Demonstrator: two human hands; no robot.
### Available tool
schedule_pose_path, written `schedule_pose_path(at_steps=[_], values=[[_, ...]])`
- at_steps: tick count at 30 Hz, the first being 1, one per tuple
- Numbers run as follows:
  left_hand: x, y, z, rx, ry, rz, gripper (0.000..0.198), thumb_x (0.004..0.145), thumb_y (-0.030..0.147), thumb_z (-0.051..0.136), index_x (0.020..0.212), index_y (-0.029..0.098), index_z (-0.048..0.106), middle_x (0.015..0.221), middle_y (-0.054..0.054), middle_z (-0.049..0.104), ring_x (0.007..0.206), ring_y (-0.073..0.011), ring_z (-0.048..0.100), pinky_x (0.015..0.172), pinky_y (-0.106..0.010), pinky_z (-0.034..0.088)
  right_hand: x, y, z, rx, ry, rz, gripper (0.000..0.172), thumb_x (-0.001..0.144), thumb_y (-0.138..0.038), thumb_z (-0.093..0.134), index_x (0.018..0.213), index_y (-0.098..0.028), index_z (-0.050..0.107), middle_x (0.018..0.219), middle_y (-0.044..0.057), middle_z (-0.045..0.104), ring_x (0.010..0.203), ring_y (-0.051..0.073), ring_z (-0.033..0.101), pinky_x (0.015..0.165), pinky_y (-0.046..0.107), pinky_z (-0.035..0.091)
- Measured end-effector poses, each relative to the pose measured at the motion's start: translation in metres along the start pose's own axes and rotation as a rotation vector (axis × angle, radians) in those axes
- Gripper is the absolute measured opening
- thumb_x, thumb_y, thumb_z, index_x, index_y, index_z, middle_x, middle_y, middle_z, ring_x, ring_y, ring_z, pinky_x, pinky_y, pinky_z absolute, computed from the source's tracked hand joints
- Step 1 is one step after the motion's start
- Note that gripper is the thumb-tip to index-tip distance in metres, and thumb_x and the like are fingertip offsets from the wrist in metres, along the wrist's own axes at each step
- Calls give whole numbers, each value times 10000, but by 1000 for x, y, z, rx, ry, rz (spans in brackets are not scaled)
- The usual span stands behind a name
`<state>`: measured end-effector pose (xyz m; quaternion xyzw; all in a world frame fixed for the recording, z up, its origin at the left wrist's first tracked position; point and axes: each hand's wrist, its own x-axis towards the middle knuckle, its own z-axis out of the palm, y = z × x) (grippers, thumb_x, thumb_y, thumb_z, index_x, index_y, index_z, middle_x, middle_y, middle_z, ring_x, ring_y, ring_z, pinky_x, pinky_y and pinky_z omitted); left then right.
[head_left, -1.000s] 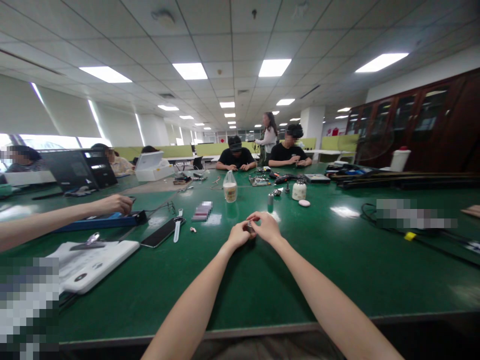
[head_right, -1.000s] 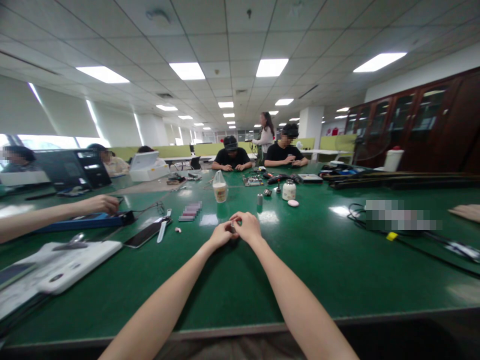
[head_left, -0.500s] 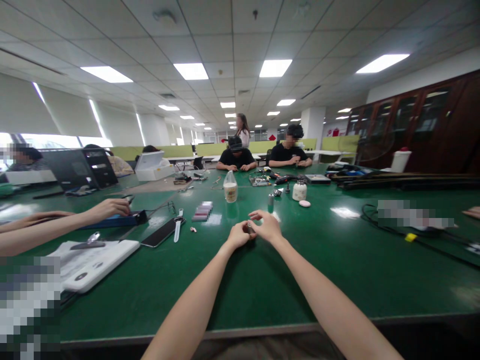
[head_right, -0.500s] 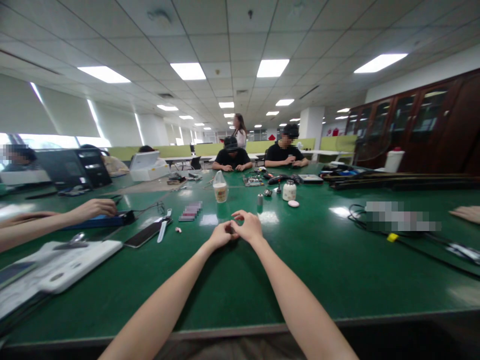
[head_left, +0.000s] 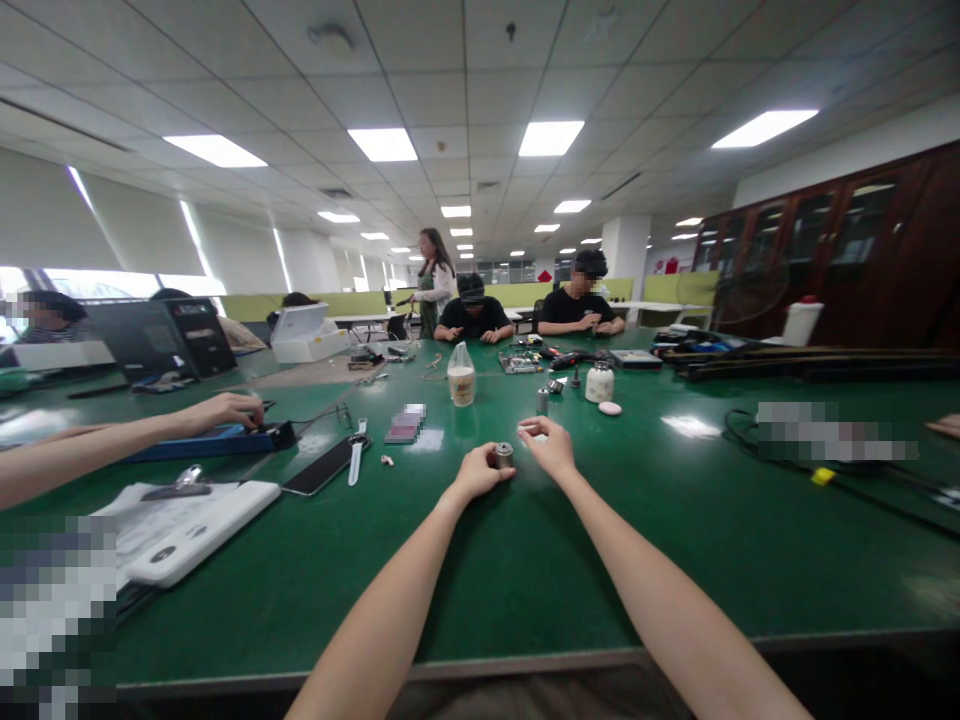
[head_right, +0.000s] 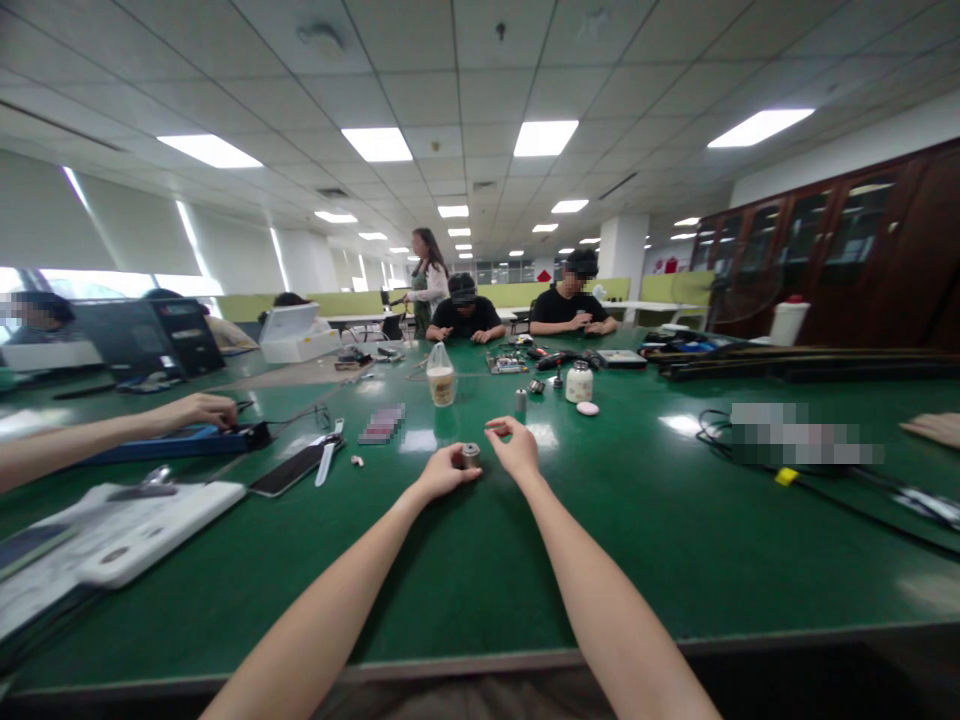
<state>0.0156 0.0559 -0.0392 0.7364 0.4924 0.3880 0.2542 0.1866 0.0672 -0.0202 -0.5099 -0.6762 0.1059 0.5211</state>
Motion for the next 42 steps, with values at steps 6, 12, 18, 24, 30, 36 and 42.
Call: schedule_pose_path(at_steps=[6, 12, 18, 24, 30, 36, 42], values=[[-1, 2, -1, 13, -7, 2, 407, 647, 230, 770, 1033, 162, 660, 958, -58, 731, 865, -200, 680, 787, -277, 520, -3, 33, -4, -124, -120, 84, 118, 691, -206, 685, 791, -256, 720, 709, -14, 735, 720, 191, 697, 681, 296, 516], [-1, 2, -1, 23, -8, 11, 401, 652, 238, 768, 1029, 159, 659, 964, -57, 729, 869, -204, 678, 791, -280, 518, -3, 36, -5, -172, -153, 127, 135, 698, -230, 687, 819, -265, 733, 749, -21, 744, 749, 175, 695, 689, 268, 509], [-1, 2, -1, 37, -3, 20, 412, 650, 250, 763, 1035, 149, 659, 962, -64, 725, 871, -212, 672, 792, -286, 514, -3, 38, -4, -159, -174, 135, 157, 683, -253, 709, 836, -271, 737, 802, -25, 752, 780, 174, 694, 723, 268, 511], [-2, 2, -1, 41, 0, 21, 397, 647, 255, 763, 1018, 157, 661, 951, -59, 723, 864, -210, 668, 788, -288, 512, -3, 37, -6, -101, -157, 108, 137, 676, -197, 689, 786, -261, 740, 760, -13, 750, 754, 190, 698, 707, 285, 518], [-2, 3, -2, 34, 2, 21, 404, 652, 248, 758, 1031, 151, 655, 959, -66, 719, 867, -214, 662, 793, -294, 507, 2, 6, -4, 41, -70, 13, 138, 765, -267, 615, 842, -213, 717, 822, 29, 748, 788, 189, 699, 731, 295, 530], [-2, 6, -2, 27, -1, 14, 416, 655, 214, 751, 1052, 139, 651, 928, -59, 718, 825, -199, 658, 763, -283, 506, -1, -24, 7, 179, -132, -115, 123, 757, -244, 628, 846, -208, 706, 783, 16, 741, 748, 167, 698, 714, 270, 537], [-2, 5, -1, 26, 2, 21, 441, 656, 186, 737, 1085, 137, 648, 931, -60, 716, 824, -195, 651, 757, -279, 501, -6, -26, 11, 117, -191, -189, 129, 745, -178, 617, 817, -234, 708, 778, -7, 738, 736, 160, 690, 732, 276, 530]])
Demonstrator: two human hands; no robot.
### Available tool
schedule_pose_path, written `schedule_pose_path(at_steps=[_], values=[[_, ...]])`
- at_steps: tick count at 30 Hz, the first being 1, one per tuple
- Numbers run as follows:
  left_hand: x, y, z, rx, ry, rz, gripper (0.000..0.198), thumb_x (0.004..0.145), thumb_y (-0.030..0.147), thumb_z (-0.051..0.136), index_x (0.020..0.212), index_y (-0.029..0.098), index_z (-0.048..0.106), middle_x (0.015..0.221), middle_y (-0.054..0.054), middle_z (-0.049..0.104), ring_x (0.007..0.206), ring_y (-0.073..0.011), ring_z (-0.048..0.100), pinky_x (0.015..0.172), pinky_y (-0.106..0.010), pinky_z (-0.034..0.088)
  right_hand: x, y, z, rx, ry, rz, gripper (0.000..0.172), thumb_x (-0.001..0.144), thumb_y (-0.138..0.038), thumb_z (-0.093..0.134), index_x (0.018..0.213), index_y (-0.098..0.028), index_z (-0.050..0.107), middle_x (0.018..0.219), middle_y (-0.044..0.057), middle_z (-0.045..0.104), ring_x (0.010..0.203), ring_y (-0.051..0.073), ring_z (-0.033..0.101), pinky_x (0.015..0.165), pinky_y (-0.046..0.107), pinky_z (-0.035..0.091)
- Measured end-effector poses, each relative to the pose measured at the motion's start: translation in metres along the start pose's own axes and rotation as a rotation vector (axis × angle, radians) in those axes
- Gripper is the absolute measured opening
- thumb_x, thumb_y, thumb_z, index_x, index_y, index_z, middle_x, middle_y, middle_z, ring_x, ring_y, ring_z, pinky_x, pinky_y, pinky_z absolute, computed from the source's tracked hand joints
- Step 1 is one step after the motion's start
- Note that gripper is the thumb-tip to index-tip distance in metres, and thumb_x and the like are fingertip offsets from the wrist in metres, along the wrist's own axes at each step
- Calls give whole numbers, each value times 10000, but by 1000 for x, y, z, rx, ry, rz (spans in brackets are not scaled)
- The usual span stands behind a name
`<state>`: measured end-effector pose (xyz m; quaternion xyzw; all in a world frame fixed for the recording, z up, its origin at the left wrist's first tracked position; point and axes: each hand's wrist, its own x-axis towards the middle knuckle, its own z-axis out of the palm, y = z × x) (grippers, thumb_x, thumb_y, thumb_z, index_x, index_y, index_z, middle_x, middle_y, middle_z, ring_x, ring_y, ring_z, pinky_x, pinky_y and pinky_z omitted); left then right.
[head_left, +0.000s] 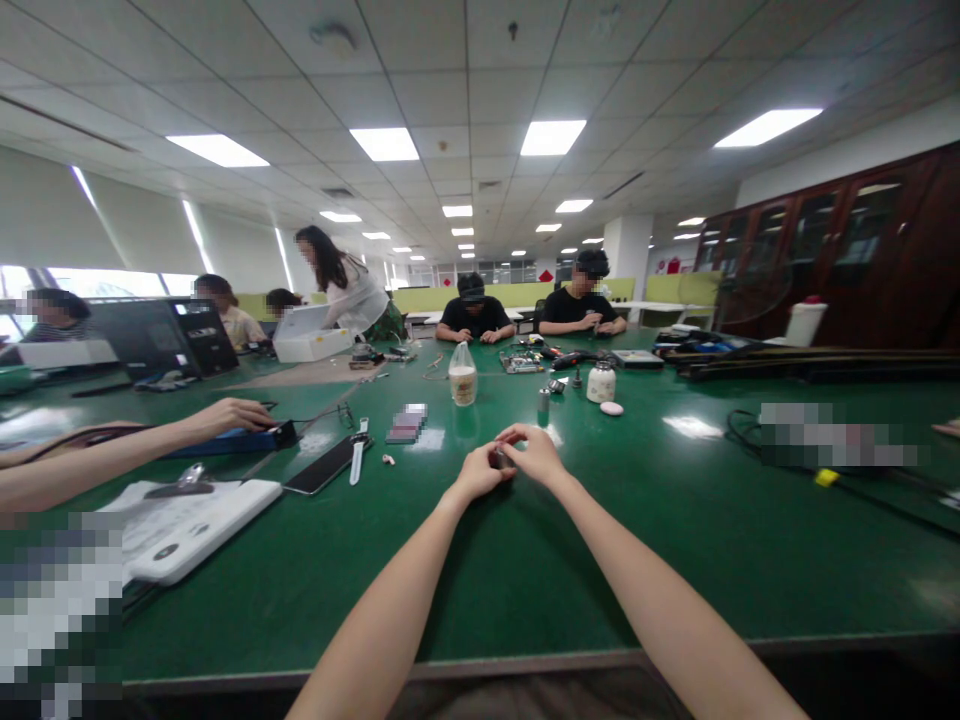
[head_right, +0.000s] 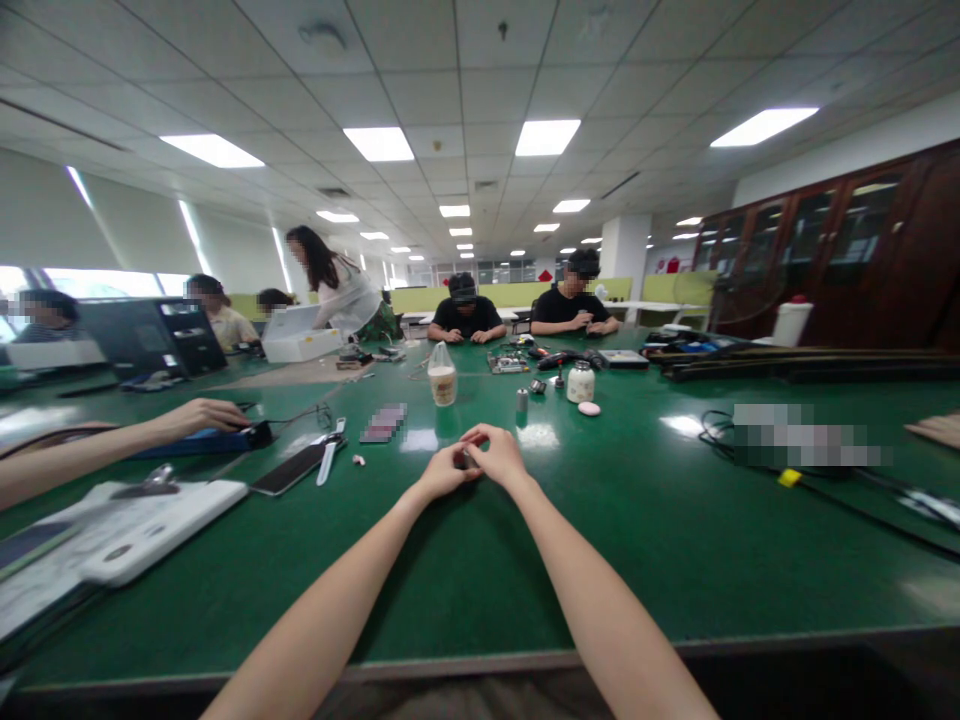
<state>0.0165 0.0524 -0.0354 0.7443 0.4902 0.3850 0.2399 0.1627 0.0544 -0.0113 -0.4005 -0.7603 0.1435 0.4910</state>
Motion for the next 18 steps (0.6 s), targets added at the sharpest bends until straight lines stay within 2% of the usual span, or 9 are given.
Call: schedule_pose_path(at_steps=[4, 18], values=[[0, 0, 0, -3, -5, 7, 429, 656, 207, 743, 1070, 138, 650, 938, -61, 717, 827, -195, 651, 762, -280, 502, 0, 0, -2, -16, 48, 5, 139, 756, -176, 606, 837, -235, 703, 788, -12, 738, 742, 157, 689, 728, 274, 526], [0, -2, 0, -5, -3, 11, 447, 656, 216, 741, 1087, 147, 644, 938, -55, 713, 831, -195, 650, 765, -288, 505, -2, -3, -3, -89, 10, 37, 114, 768, -221, 624, 831, -256, 712, 770, -17, 733, 735, 160, 678, 713, 266, 509]])
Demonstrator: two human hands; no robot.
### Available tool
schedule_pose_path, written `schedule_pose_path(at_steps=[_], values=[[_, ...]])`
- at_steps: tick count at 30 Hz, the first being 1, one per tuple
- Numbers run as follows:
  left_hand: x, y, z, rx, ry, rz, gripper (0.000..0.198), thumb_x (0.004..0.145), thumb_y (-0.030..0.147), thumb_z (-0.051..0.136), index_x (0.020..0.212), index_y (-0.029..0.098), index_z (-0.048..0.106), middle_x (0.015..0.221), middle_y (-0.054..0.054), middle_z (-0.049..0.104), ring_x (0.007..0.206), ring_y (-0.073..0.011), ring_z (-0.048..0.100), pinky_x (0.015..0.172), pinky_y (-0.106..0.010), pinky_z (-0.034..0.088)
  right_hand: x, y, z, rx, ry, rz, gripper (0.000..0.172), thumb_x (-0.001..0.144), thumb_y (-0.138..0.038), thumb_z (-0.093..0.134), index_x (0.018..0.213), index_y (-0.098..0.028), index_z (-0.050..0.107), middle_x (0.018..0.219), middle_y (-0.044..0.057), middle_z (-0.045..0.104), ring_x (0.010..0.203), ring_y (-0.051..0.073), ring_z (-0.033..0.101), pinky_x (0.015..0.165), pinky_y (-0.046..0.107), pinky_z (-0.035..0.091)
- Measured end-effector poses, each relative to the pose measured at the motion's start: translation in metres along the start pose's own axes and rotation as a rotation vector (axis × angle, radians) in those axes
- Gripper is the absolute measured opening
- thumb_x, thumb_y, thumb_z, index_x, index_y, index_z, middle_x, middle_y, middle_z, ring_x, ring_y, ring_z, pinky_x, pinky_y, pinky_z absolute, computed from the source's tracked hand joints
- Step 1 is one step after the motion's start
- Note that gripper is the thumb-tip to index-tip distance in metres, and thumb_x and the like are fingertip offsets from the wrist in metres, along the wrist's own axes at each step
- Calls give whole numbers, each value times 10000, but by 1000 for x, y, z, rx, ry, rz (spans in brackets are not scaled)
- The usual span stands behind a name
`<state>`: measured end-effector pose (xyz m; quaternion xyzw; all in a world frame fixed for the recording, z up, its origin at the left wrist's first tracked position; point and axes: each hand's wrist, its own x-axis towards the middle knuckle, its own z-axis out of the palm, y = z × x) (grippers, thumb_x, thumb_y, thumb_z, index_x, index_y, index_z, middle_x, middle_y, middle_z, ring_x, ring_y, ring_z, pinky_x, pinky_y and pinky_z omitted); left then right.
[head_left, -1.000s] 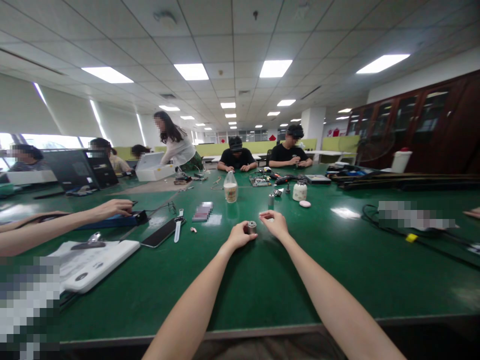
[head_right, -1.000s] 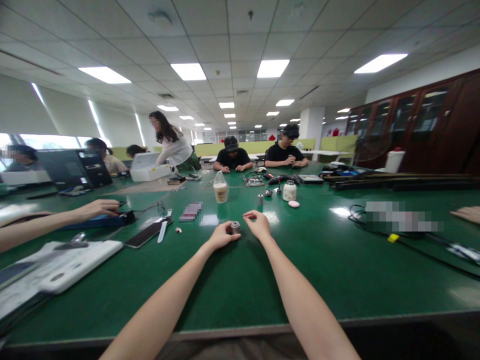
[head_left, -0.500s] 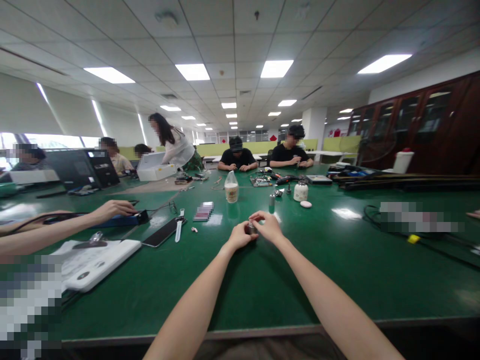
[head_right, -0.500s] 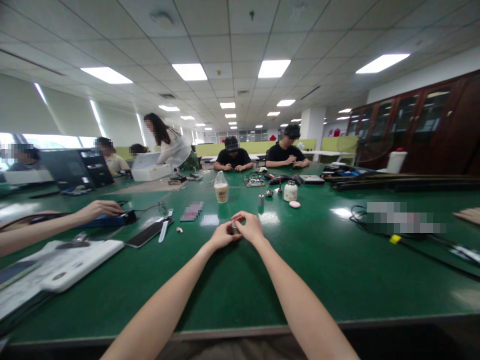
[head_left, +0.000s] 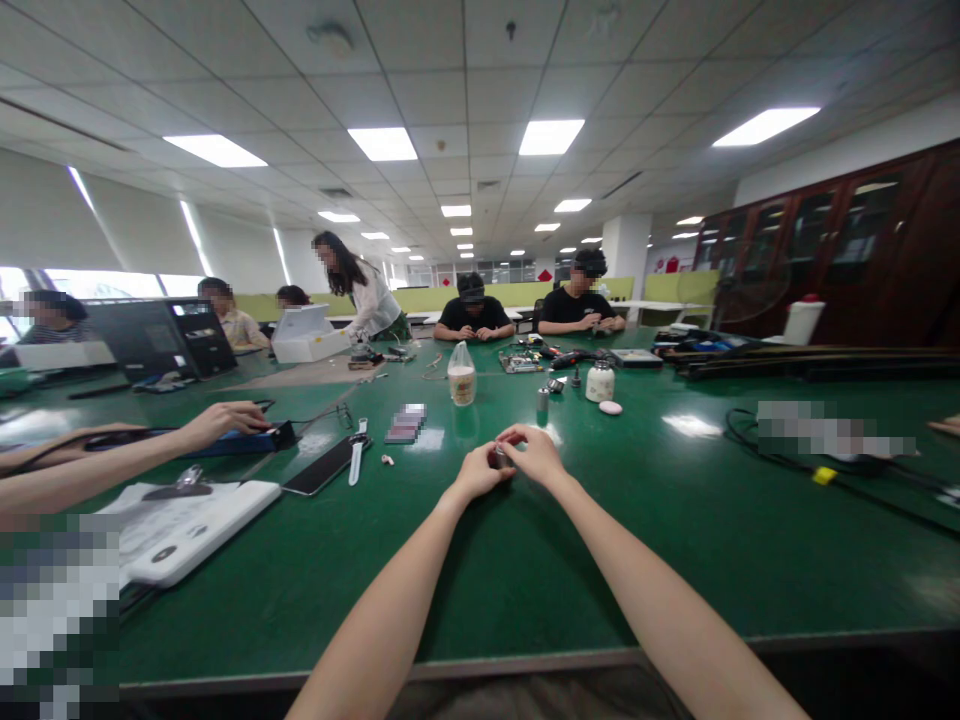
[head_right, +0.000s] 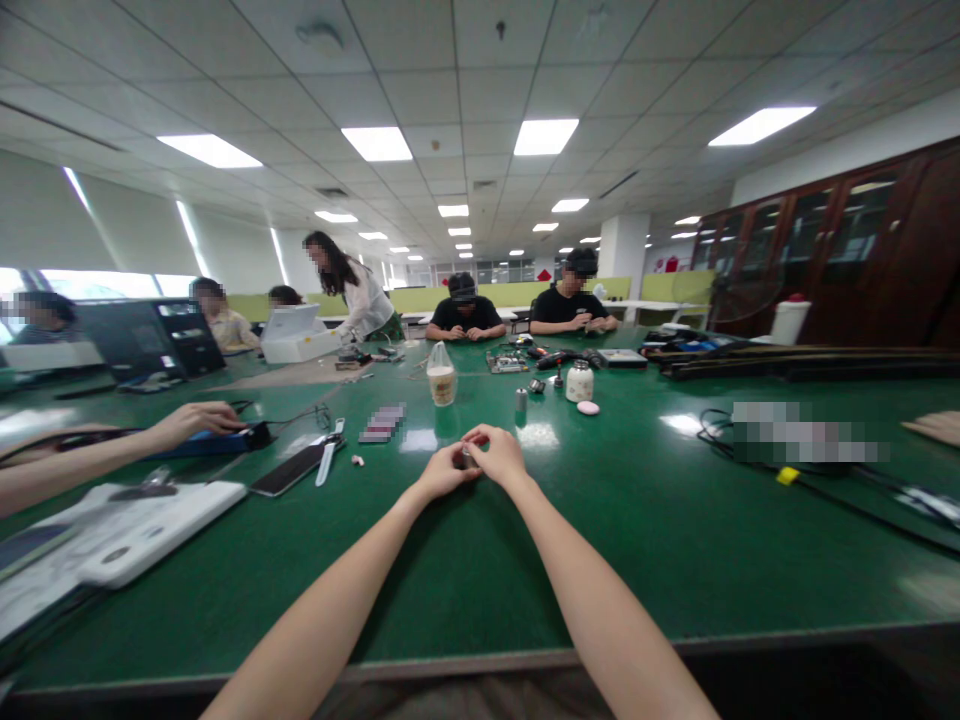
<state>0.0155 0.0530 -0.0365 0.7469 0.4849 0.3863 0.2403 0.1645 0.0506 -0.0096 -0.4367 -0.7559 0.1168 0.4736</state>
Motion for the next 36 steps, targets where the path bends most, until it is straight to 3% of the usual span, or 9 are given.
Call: schedule_pose_path(at_steps=[7, 12, 16, 24, 28, 36], values=[[0, 0, 0, -6, -3, -4, 359, 653, 200, 742, 996, 150, 648, 915, -45, 719, 816, -184, 659, 762, -274, 508, 1, 0, -3, -63, 79, 49, 149, 779, -305, 620, 890, -251, 704, 698, -12, 695, 653, 151, 641, 645, 261, 500], [1, -3, 2, 13, 4, -6, 356, 653, 187, 736, 996, 146, 649, 885, -44, 715, 798, -183, 654, 747, -272, 506, 1, 2, 0, 29, 25, -19, 223, 755, -255, 637, 971, -243, 690, 887, 8, 724, 787, 160, 663, 738, 282, 523], [2, -4, 2, 15, 4, 3, 430, 653, 178, 734, 1069, 139, 634, 941, -57, 714, 823, -187, 655, 761, -274, 506, 0, 2, 2, 61, -19, -39, 213, 761, -187, 612, 944, -248, 703, 846, -2, 739, 813, 168, 684, 800, 304, 520], [1, -3, 1, 39, 4, 9, 426, 652, 256, 753, 1052, 149, 652, 919, -55, 716, 826, -205, 655, 768, -299, 510, 2, 2, 0, 75, 82, -5, 159, 757, -239, 635, 900, -239, 704, 781, -5, 735, 778, 180, 689, 787, 316, 515], [1, -4, 1, 41, 8, 16, 406, 647, 286, 760, 1016, 149, 659, 917, -60, 717, 825, -209, 661, 769, -300, 515, 6, 17, -2, 135, 167, 59, 201, 778, -300, 616, 938, -200, 684, 812, 32, 739, 778, 184, 699, 751, 305, 528], [2, -5, 2, 34, 13, 5, 417, 637, 293, 770, 1021, 174, 660, 922, -46, 722, 844, -204, 667, 784, -293, 514, -8, 57, -7, -69, 47, 194, 110, 685, -204, 690, 772, -265, 718, 704, -25, 735, 718, 184, 699, 726, 318, 522]])
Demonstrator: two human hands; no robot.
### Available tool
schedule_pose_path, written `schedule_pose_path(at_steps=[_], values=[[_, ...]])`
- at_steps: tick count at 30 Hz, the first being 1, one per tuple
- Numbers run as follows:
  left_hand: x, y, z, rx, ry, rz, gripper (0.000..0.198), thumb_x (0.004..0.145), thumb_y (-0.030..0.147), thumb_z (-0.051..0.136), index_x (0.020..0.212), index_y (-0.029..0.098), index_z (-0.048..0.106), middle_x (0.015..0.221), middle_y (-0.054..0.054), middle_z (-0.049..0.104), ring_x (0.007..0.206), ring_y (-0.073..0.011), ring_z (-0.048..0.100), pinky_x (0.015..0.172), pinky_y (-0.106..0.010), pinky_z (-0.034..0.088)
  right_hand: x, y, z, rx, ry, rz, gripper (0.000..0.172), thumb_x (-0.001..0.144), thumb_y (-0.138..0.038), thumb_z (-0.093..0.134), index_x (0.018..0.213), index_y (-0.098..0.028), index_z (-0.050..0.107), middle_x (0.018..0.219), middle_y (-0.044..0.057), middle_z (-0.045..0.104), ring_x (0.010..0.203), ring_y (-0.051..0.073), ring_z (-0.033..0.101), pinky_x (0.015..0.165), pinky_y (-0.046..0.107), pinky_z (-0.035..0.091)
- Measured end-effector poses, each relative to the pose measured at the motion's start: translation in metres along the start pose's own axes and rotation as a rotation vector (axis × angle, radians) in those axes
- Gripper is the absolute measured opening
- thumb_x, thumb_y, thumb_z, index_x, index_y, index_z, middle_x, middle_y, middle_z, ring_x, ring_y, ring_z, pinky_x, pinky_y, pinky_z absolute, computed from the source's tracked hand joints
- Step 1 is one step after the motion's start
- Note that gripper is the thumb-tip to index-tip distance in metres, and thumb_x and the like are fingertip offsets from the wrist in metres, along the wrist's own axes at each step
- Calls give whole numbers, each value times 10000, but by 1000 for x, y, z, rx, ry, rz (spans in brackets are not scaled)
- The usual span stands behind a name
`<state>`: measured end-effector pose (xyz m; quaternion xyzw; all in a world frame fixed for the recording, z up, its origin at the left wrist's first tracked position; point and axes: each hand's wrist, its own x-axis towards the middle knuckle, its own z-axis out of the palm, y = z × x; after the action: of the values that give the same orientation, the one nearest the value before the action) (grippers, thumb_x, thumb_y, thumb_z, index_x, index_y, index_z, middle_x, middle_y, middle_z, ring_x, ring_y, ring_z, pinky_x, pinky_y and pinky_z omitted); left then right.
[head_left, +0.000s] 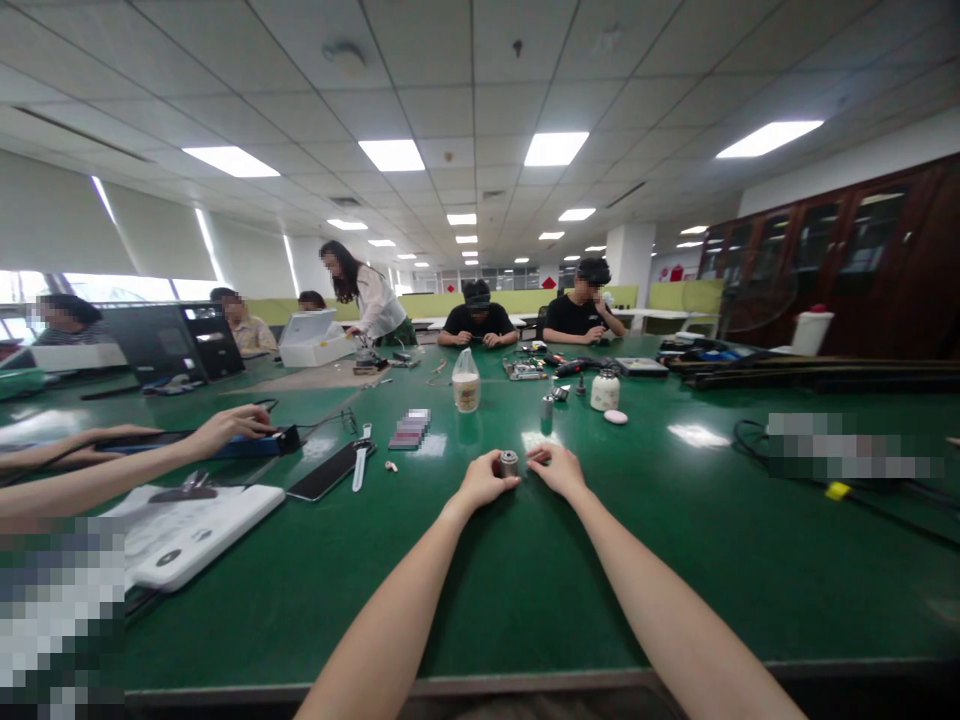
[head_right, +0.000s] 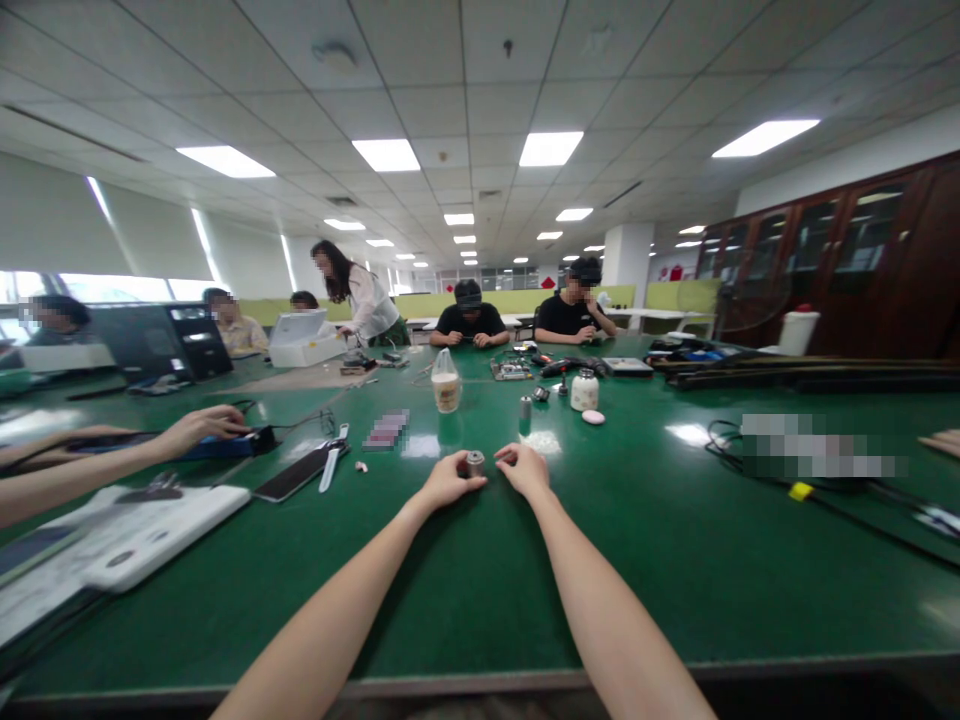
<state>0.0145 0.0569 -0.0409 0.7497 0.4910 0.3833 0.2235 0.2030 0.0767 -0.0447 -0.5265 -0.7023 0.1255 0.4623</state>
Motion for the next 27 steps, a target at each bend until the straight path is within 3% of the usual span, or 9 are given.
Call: schedule_pose_path(at_steps=[7, 14, 19, 27], values=[[-1, 2, -1, -9, -5, 13, 409, 644, 268, 763, 1025, 165, 656, 932, -49, 724, 841, -198, 669, 785, -291, 518, 1, 6, 3, -17, -34, 20, 147, 659, -228, 730, 798, -275, 733, 768, -18, 749, 778, 197, 705, 746, 324, 531], [-3, 5, -2, -8, -5, -2, 390, 641, 266, 765, 1006, 169, 665, 920, -50, 725, 839, -204, 668, 773, -290, 519, 2, 6, 3, 69, 13, 32, 110, 668, -185, 693, 748, -251, 730, 674, -9, 732, 667, 179, 702, 651, 286, 543], [-2, 3, -1, -15, 3, 4, 400, 643, 266, 763, 1016, 164, 662, 919, -52, 724, 827, -202, 665, 770, -291, 516, 7, -15, 5, 189, 79, -10, 131, 734, -292, 651, 814, -204, 706, 765, 40, 744, 725, 194, 706, 683, 310, 554], [0, -1, 1, -62, -7, 9, 475, 645, 205, 749, 1105, 159, 642, 928, -49, 727, 812, -192, 664, 766, -293, 519, 1, -51, 15, 274, -32, -175, 100, 739, -219, 625, 807, -214, 698, 779, 17, 734, 749, 177, 698, 759, 316, 552]])
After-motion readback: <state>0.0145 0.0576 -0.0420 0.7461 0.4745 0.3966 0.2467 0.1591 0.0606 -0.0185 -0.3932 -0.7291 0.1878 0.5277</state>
